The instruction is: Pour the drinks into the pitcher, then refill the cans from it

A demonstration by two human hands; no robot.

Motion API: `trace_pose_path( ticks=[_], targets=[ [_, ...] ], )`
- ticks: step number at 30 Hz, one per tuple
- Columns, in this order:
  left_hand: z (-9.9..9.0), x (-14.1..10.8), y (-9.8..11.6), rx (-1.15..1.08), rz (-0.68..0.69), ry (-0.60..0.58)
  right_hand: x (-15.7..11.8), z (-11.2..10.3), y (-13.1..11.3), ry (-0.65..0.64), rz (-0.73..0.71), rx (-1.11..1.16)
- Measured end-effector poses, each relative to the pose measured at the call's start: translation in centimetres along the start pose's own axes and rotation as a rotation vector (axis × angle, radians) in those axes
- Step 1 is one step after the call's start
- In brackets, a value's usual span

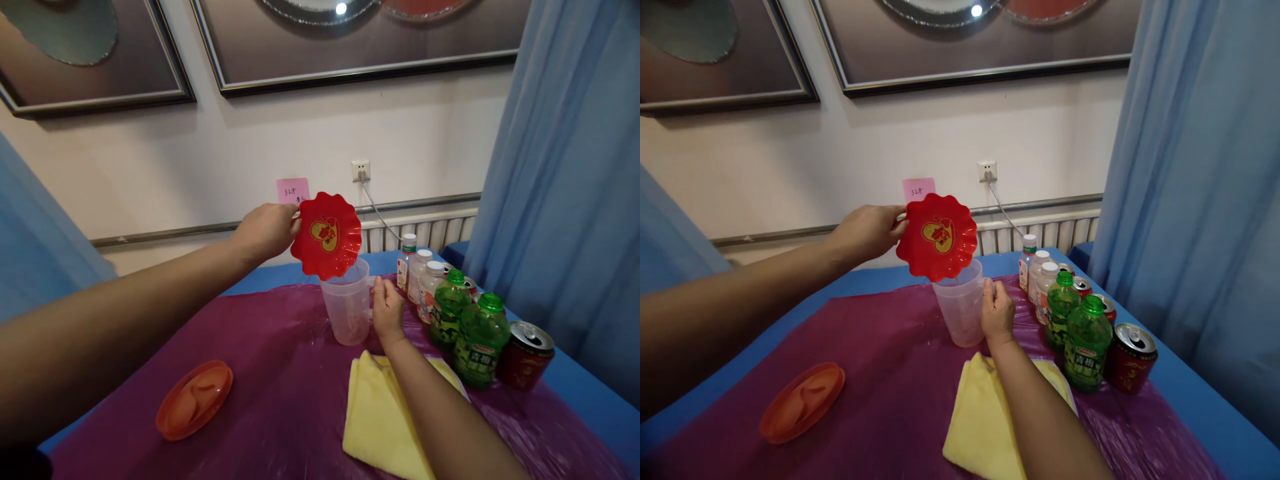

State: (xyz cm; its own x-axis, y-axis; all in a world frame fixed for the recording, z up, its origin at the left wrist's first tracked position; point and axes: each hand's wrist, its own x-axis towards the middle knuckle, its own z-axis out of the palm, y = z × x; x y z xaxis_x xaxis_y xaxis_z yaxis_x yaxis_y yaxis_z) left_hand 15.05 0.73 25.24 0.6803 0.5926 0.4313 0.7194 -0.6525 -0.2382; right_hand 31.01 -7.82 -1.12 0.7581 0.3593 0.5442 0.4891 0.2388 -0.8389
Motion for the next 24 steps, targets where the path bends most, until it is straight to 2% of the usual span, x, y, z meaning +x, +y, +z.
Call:
trace_pose_path(
  ticks=[6, 15, 18, 24],
  targets=[
    [-0.2, -2.3, 1.6, 0.220, 0.090, 0.113, 0.0, 0.0, 0.0, -0.008, 0.002, 0.000],
    [2.0, -5.0, 0.3, 0.191, 0.437, 0.380, 0.0, -0.1, -0.1, -0.010, 0.003, -0.003],
    [2.6, -5.2, 0.0, 0.194, 0.460, 0.426, 0.0, -0.1, -0.1, -0.008, 0.000, -0.006],
    [4.0, -4.9, -0.9, 0.204, 0.402, 0.451, 0.0, -0.1, 0.0, -0.011, -0.007, -0.003]
  ],
)
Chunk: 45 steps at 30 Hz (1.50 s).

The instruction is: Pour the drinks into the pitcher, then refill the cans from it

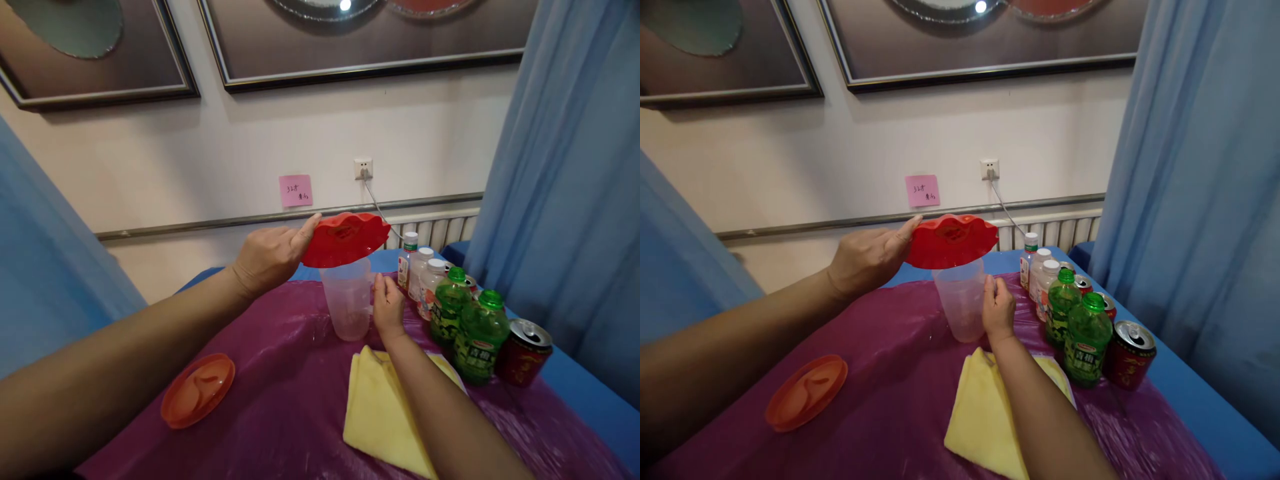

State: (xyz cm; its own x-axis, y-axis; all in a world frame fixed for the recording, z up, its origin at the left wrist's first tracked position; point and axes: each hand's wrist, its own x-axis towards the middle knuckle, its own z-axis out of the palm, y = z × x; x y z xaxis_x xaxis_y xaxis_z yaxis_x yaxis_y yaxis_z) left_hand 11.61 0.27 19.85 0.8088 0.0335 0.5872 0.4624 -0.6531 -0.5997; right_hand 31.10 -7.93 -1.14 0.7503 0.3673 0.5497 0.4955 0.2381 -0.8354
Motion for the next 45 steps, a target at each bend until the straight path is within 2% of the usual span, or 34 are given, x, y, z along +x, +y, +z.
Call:
trace_pose_path(
  ticks=[5, 8, 10, 13, 15, 18, 21, 24, 28, 34, 39, 42, 45],
  targets=[
    [1.2, -0.5, 0.3, -0.029, -0.088, -0.027, -0.1, 0.0, 0.1, 0.000, 0.001, 0.004],
    [1.2, -0.6, 1.0, -0.080, -0.193, -0.059, -0.1, 0.0, 0.1, 0.001, 0.000, 0.004],
    [0.9, -0.5, 1.2, -0.144, -0.333, -0.088, 0.0, -0.1, 0.2, 0.000, -0.002, 0.006],
    [0.5, -1.3, 0.4, -0.372, -0.669, -0.115, 0.0, -0.2, 0.2, 0.002, -0.001, 0.008],
    [0.8, -3.3, -0.6, -0.609, -0.934, -0.189, 0.0, -0.2, 0.3, 0.005, 0.001, 0.007],
    [1.8, -8.4, -1.5, -0.943, -1.279, -0.475, 0.0, -0.3, 0.3, 0.013, 0.002, 0.005],
    [3.0, -14.4, -0.6, -0.983, -1.379, -0.658, 0.0, -0.5, 0.2, 0.028, 0.004, -0.003],
    [4.0, -18.7, 1.1, -0.984, -1.423, -0.787, -0.1, -0.7, 0.1, 0.037, 0.002, -0.014],
    [5.2, -21.1, 2.6, -0.963, -1.409, -0.894, -0.2, -0.9, 0.2, 0.031, -0.007, -0.026],
    [5.5, -21.8, 1.8, -0.878, -1.277, -0.978, -0.3, -0.9, 0.9, 0.041, -0.018, -0.048],
    [3.9, -21.8, 0.5, -0.684, -1.123, -0.913, -0.3, -0.5, 1.6, 0.075, -0.012, -0.052],
    [2.9, -22.1, 0.8, -0.598, -1.062, -0.872, -0.4, -0.4, 1.9, 0.090, -0.012, -0.041],
    [2.4, -22.7, 1.7, -0.604, -1.007, -0.930, -0.6, -0.4, 1.8, 0.099, -0.034, -0.031]
  ],
)
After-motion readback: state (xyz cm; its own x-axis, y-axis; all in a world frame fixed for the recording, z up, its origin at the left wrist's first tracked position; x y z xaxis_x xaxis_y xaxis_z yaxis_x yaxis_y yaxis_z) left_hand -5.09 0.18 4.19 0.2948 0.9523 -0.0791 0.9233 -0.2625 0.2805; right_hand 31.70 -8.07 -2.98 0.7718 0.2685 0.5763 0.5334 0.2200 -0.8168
